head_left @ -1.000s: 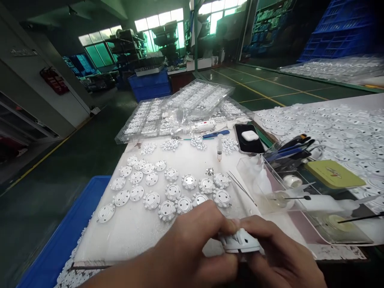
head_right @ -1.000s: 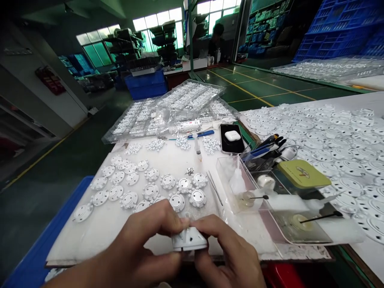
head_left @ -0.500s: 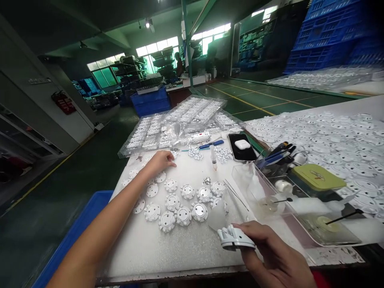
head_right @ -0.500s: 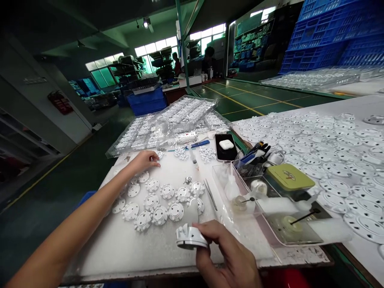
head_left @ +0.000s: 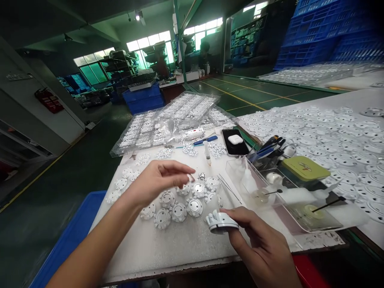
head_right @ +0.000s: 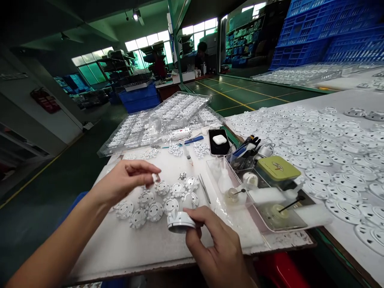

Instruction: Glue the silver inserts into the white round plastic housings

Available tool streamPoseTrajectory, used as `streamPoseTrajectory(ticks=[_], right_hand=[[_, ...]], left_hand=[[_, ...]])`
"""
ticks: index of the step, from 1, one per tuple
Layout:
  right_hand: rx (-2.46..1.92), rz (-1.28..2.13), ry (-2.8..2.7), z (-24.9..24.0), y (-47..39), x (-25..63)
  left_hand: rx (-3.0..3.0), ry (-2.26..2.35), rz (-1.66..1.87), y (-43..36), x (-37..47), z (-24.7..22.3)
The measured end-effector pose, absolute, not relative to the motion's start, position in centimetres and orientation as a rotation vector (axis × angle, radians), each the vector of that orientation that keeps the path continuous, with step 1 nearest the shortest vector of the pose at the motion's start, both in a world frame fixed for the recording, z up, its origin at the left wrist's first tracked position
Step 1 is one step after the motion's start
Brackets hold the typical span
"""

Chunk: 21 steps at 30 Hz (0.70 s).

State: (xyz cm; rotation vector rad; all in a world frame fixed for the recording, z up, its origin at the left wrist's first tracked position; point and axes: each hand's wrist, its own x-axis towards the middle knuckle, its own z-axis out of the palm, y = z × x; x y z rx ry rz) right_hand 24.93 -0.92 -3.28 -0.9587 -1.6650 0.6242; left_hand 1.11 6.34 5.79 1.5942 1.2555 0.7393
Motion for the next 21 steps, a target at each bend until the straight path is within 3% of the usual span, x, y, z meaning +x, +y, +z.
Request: streamPoseTrajectory(ticks=[3,12,21], right_hand=[[-0.851,0.586,-1.727,-2.8,-0.6,24.4],[-0.688,0.489,-1.884,-1.8,-1.0,24.3],[-0.729,0.474,-1.899,-2.0,-1.4,24.2]], left_hand=[[1.318,1.037,0.744,2.5,3.0,6.5],[1.455,0.998,0.72,0.2,3.4,6.3],[0.749,0.838,0.911,-2.2,5.4,3.4]])
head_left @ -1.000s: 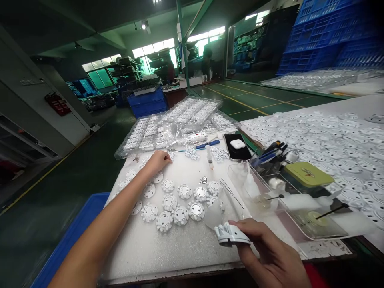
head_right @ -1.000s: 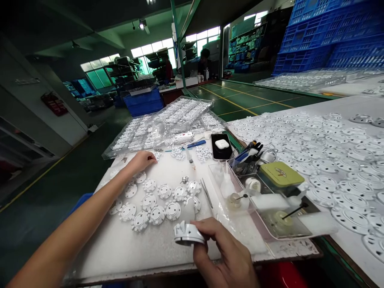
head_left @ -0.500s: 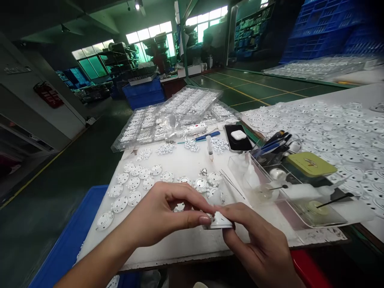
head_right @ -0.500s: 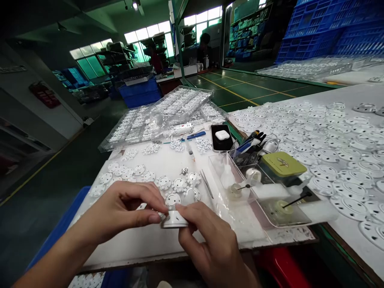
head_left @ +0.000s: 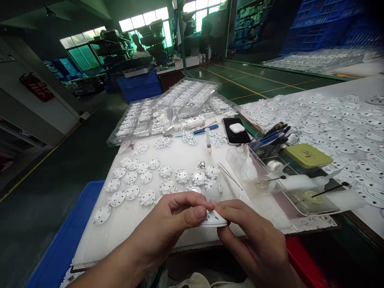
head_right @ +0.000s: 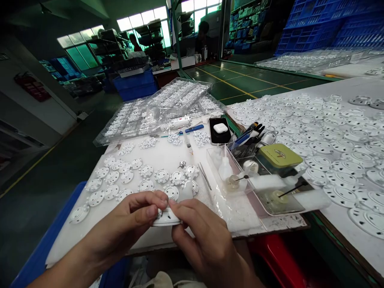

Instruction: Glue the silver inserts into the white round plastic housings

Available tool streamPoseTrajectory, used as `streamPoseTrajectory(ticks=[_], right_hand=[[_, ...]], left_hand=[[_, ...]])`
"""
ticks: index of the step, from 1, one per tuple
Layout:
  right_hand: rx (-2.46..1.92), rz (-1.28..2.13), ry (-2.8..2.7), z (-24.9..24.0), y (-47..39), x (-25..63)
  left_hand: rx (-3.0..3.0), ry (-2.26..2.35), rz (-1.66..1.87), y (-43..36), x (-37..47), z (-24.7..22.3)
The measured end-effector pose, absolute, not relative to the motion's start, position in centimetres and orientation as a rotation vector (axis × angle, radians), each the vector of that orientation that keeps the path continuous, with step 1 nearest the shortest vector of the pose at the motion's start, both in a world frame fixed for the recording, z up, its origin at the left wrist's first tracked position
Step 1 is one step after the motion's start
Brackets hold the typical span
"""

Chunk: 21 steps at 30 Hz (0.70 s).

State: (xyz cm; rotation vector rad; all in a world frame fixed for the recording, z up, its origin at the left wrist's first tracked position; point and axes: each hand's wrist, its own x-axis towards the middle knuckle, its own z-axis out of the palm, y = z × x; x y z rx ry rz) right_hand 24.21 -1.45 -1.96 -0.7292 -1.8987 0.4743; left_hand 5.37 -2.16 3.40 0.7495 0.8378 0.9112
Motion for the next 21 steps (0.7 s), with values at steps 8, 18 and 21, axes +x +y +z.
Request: streamPoseTrajectory(ticks=[8,18,21], right_hand=[[-0.748,0.472,-1.911,-1.8,-1.6,24.1],[-0.745,0.602,-1.872,-2.0,-1.8,24.1],[-0.748,0.695,-1.864,-2.0,-1.9,24.0]], left_hand=[[0.66,0.841,0.954,-2.8,5.9,3.3],[1.404,0.941,1.002,-2.4,4.1,2.2],[1.552,0.917,1.008,-2.5,3.6,1.8]])
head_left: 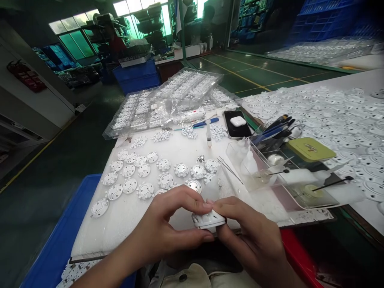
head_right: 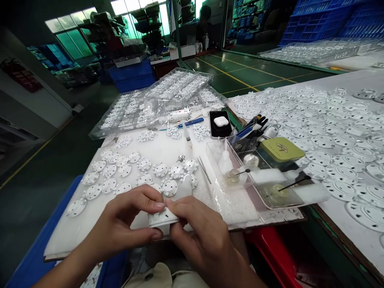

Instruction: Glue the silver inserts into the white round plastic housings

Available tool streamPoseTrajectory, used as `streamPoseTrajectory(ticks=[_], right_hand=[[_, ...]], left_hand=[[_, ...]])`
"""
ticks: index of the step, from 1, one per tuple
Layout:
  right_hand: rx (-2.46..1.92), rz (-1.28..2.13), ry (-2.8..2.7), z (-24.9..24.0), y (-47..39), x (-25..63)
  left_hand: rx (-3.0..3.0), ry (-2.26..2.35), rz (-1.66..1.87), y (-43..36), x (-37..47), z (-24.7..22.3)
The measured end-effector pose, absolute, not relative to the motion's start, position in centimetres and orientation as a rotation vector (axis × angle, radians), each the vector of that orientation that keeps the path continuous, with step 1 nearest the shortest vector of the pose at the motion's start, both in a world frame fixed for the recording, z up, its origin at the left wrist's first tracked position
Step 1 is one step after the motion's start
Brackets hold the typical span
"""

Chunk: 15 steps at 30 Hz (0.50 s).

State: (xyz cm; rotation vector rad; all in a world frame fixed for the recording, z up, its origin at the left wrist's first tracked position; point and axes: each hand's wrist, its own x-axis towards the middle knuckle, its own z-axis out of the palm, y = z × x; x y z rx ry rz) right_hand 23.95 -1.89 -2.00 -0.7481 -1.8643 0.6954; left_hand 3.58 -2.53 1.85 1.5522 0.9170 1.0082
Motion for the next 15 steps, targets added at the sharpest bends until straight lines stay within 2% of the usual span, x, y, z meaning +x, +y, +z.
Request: streamPoseTrajectory(ticks=[7,10,15], right_hand=[[-0.769,0.75,-1.899,-2.7,-2.2,23.9],[-0.859,0.729,-1.841,-3.8,-2.5,25.2],[-1.161,0.336,-1.429,-5.9,-1.7,27.5]], left_hand=[[1.711,1.072,1.116,-3.5,3.7,0.9],[1.401,1.223,1.233,-4.2,4.1,0.2],[0.65,1.253,1.251,-5.3,4.7,-0.8]])
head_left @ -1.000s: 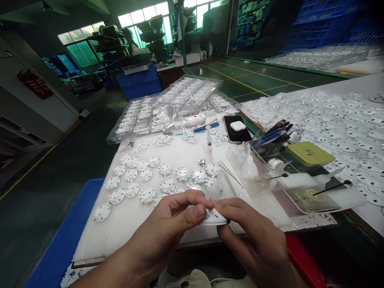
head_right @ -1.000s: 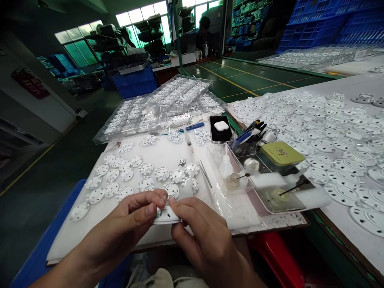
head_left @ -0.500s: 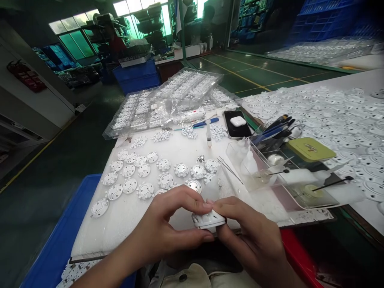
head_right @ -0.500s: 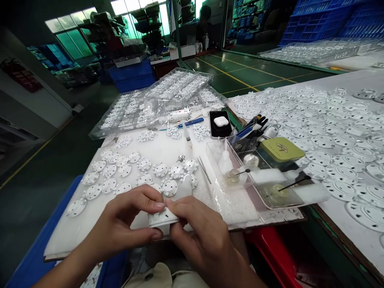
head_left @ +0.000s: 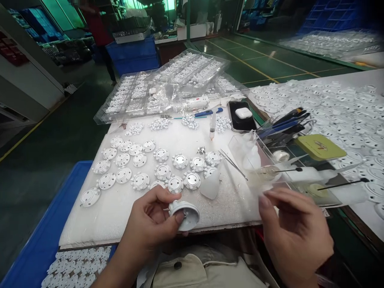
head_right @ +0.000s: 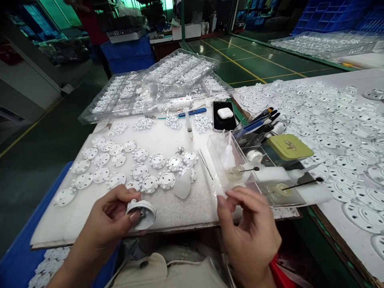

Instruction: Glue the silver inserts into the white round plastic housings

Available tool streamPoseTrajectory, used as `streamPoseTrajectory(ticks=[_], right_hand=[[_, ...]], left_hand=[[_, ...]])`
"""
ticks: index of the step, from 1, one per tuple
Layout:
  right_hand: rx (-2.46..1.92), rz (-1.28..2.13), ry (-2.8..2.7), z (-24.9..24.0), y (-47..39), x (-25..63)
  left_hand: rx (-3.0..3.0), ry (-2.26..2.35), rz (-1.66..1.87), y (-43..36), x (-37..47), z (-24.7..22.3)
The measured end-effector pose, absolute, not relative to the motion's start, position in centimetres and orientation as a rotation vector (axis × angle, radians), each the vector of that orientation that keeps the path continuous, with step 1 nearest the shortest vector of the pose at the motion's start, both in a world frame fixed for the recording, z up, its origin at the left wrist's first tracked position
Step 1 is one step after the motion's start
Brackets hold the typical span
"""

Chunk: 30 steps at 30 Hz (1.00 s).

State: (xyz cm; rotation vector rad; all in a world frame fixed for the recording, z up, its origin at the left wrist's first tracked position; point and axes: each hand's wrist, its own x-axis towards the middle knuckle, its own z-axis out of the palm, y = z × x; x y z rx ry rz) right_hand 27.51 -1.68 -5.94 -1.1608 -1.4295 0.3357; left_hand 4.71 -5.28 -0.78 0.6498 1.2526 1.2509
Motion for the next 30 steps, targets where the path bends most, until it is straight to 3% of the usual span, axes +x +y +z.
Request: streamPoseTrajectory(ticks=[6,11,21,30], right_hand=[[-1.407,0.255,-1.664,-6.0,-0.8,26.0],[-1.457,0.335,-1.464,-6.2,-1.3,23.7],[-1.585,-0.043,-1.784,-7.1,-1.1,21.7],[-1.277,0.425,-1.446,-6.9,-1.9,21.1]], left_hand=[[0.364,1.092,1.118,-5.9,5.6,-1.2],[0.316,1.077,1.205,-6.1,5.4,-1.9],[0.248,1.105,1.205,-5.6,5.0,-2.2],[0.183,1.065,1.205,-5.7,4.6,-2.0]])
